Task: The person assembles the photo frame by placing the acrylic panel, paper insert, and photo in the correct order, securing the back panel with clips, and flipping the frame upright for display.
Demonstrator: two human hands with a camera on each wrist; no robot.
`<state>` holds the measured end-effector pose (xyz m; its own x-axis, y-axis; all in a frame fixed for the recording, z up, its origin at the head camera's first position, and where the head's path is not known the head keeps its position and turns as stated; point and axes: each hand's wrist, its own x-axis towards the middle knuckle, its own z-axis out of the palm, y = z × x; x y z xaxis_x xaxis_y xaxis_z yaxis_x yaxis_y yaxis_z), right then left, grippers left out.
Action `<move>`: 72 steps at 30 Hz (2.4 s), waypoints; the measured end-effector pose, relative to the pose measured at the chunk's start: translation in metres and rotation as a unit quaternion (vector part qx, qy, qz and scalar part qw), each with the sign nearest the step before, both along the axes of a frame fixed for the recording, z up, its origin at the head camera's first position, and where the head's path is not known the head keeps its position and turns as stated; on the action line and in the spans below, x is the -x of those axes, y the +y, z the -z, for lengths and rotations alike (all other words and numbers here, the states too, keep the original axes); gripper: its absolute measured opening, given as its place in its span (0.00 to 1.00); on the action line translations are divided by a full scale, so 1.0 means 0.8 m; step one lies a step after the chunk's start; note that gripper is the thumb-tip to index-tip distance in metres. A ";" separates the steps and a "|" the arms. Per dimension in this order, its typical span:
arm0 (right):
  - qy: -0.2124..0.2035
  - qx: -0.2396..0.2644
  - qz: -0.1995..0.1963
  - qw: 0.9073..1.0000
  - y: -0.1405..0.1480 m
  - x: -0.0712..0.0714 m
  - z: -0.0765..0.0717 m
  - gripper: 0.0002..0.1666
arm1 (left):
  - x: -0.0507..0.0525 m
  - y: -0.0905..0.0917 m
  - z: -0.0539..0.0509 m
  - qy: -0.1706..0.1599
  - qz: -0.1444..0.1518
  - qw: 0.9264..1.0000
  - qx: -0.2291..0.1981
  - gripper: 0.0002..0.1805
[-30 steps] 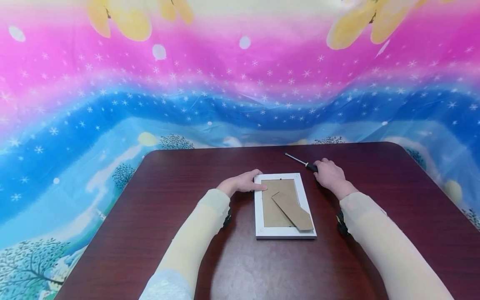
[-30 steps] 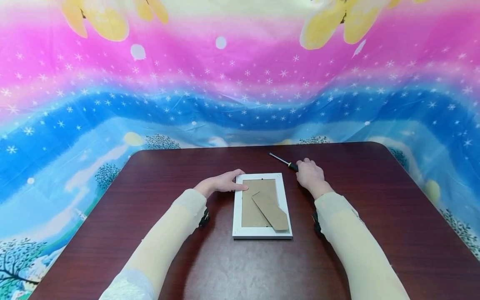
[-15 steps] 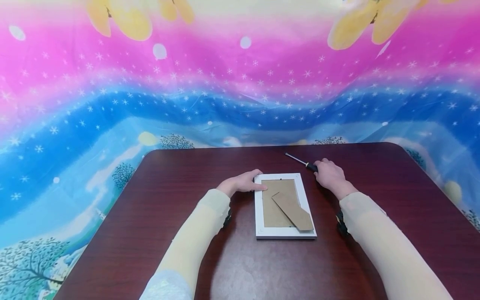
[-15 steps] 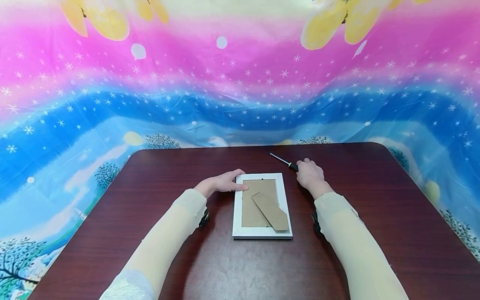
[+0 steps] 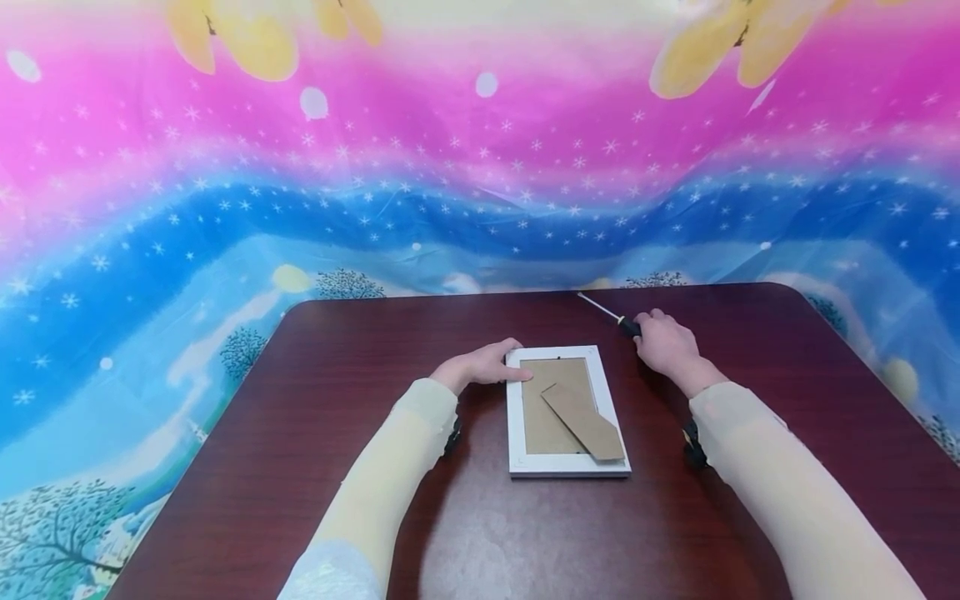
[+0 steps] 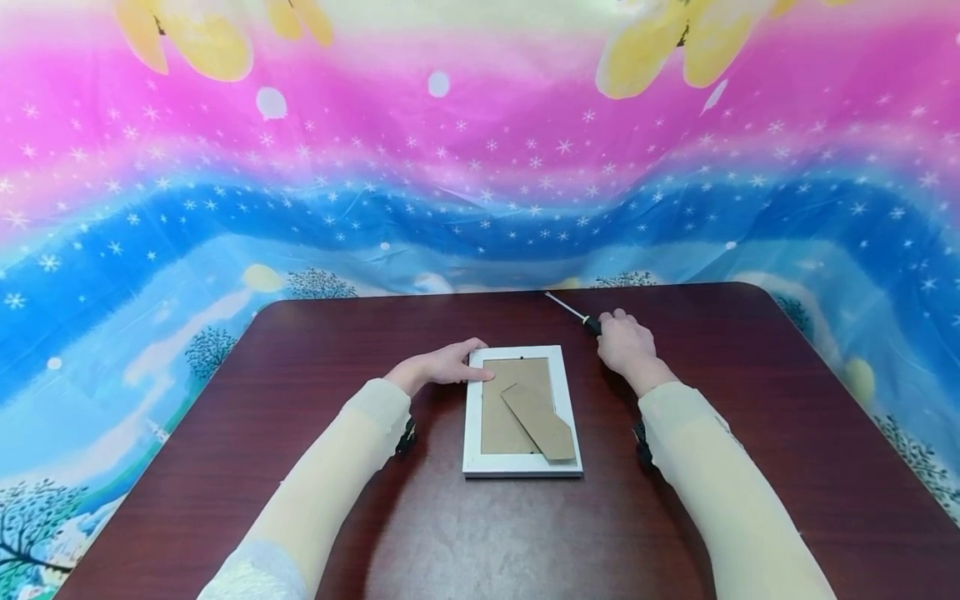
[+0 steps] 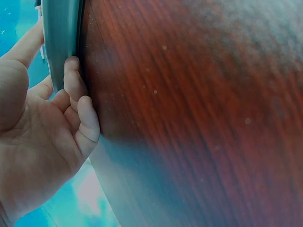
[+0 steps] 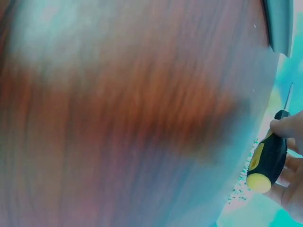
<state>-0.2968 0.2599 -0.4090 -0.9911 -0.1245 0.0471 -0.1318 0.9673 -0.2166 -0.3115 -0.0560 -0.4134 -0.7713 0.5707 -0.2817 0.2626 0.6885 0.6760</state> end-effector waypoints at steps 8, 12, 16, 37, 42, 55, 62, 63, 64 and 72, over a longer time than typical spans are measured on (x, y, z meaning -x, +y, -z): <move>-0.004 0.006 -0.006 1.000 0.012 -0.007 -0.015 0.19 | -0.001 0.000 0.000 0.005 0.002 1.000 0.006 0.31; -0.008 0.018 -0.012 1.000 0.020 -0.014 -0.022 0.18 | 0.001 0.000 0.002 0.004 0.003 1.000 0.005 0.31; 0.001 0.033 -0.015 0.999 0.027 -0.024 -0.027 0.18 | 0.003 -0.001 0.003 0.003 0.001 1.000 0.008 0.32; 0.104 0.043 -0.070 0.991 0.038 -0.098 -0.033 0.25 | 0.001 -0.002 0.001 0.001 0.009 1.000 0.001 0.32; 0.100 0.043 -0.085 0.990 0.039 -0.116 -0.028 0.27 | 0.002 -0.001 0.004 0.006 0.004 1.000 0.003 0.31; 0.123 0.010 -0.127 0.984 0.047 -0.150 -0.011 0.31 | 0.000 -0.001 0.003 0.003 0.005 1.000 0.002 0.31; 0.107 0.008 -0.131 0.986 0.046 -0.164 -0.008 0.31 | -0.003 -0.002 0.001 0.010 0.001 1.000 0.008 0.35; 0.104 0.009 -0.133 0.986 0.046 -0.165 -0.008 0.31 | -0.003 -0.002 0.001 0.012 0.000 1.000 0.009 0.36; 0.101 0.010 -0.133 0.986 0.045 -0.167 -0.008 0.31 | -0.003 -0.002 0.002 0.014 -0.001 1.000 0.010 0.36; 0.100 0.017 -0.141 0.985 0.041 -0.179 -0.009 0.31 | -0.004 -0.001 0.004 0.008 -0.012 1.000 0.007 0.37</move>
